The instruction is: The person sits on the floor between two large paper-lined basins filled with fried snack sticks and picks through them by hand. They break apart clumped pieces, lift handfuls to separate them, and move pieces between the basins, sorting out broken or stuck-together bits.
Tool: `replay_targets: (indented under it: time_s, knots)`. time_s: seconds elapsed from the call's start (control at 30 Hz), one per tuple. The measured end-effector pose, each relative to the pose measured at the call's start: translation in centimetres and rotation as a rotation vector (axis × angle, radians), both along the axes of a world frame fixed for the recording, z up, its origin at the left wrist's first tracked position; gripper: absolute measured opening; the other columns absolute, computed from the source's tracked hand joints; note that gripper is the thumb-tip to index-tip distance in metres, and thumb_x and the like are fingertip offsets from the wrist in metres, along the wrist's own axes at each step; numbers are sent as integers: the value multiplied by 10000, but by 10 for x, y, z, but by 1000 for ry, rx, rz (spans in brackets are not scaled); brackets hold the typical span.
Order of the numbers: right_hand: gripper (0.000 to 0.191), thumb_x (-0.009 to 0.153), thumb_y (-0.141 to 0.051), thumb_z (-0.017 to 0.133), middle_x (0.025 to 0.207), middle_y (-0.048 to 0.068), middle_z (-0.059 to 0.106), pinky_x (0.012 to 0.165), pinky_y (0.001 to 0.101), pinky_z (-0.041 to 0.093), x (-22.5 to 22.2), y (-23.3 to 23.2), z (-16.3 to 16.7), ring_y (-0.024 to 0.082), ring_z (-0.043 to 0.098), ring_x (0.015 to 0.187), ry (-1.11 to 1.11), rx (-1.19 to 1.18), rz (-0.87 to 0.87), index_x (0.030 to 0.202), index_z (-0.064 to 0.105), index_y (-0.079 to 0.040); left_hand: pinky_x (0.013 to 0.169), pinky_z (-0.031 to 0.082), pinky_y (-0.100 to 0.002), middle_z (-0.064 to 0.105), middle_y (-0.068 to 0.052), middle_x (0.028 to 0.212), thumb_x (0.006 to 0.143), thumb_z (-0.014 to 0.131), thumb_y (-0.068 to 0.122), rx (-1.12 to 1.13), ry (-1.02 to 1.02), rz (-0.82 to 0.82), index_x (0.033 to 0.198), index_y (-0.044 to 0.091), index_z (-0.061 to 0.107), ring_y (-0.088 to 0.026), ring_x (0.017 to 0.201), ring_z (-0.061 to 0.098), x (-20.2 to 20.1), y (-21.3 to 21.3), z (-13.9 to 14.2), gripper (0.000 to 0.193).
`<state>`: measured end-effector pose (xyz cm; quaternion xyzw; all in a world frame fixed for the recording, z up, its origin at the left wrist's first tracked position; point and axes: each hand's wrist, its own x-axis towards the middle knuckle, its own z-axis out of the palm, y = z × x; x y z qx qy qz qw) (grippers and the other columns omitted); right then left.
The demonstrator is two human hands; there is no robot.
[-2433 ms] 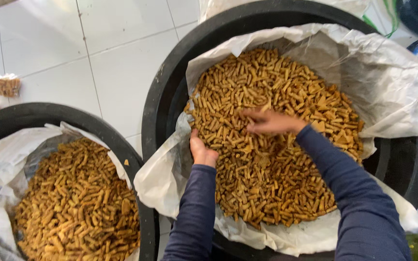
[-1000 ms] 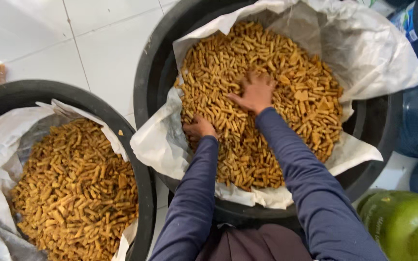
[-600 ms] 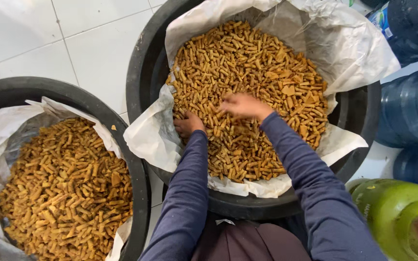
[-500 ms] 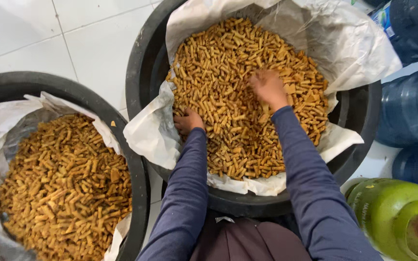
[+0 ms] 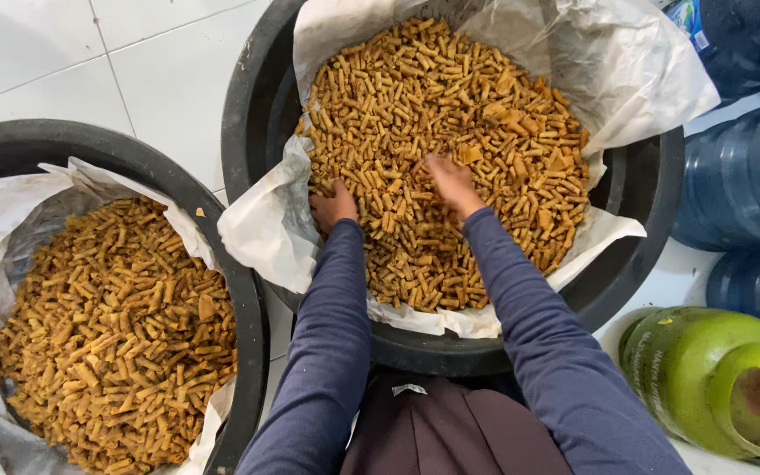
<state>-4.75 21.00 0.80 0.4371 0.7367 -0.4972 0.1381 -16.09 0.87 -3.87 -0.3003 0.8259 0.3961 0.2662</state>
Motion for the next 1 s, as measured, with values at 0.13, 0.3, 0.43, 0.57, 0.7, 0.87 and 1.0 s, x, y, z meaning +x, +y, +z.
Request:
replay_targets:
  time_s: [0.13,0.3,0.43,0.57,0.7,0.87,1.0]
  knots:
    - [920,905,-814,371,1706,229,86,1249,619,182,9,10,-4,475,174,1570,51,3,-51,1626,309,-246,1144,415,-584,262,-225,1665,945,513,639,-27,15,9,1640,67,171,-446,1425,442,-3,1,-8,963]
    - [933,895,-793,377,1700,237,-108,1229,640,169,4,-15,-17,518,109,1525,-123,33,71,1642,229,-256,1133,307,-651,211,-238,1641,983,510,681,-44,-43,-104,1631,80,75,-502,1463,259,-4,2,-18,986]
    - [939,899,-797,394,1734,172,-31,1236,668,98,6,-4,-25,424,-95,1586,-6,-102,34,1633,281,-222,1119,402,-608,338,-227,1624,938,539,675,2,-22,-83,1644,84,103,-466,1402,426,-9,-4,-10,1019]
    - [935,907,-786,411,1709,172,-187,1238,660,89,5,0,-37,382,-182,1570,-17,-193,-34,1629,265,-210,1107,411,-608,333,-224,1625,929,529,693,-9,-45,-70,1647,87,81,-444,1378,471,-9,-5,-3,1041]
    - [885,910,-736,459,1702,200,-110,1245,628,141,5,-8,-41,408,-77,1574,52,-193,-80,1631,326,-241,1112,422,-600,414,-232,1592,912,534,688,36,-52,-67,1667,68,64,-450,1360,509,-9,-4,-8,1085]
    - [899,918,-766,447,1735,138,119,1223,636,213,9,2,-36,405,157,1585,141,-317,-29,1626,286,-236,1171,383,-551,302,-199,1658,869,613,718,135,-19,6,1651,71,75,-409,1424,458,-16,-12,-16,1149]
    - [918,859,-763,406,1727,84,90,1182,719,144,9,2,-37,387,91,1581,84,-400,-31,1626,213,-297,1201,299,-576,203,-145,1702,856,626,692,241,-71,100,1664,152,41,-403,1515,290,-15,-13,-19,1134]
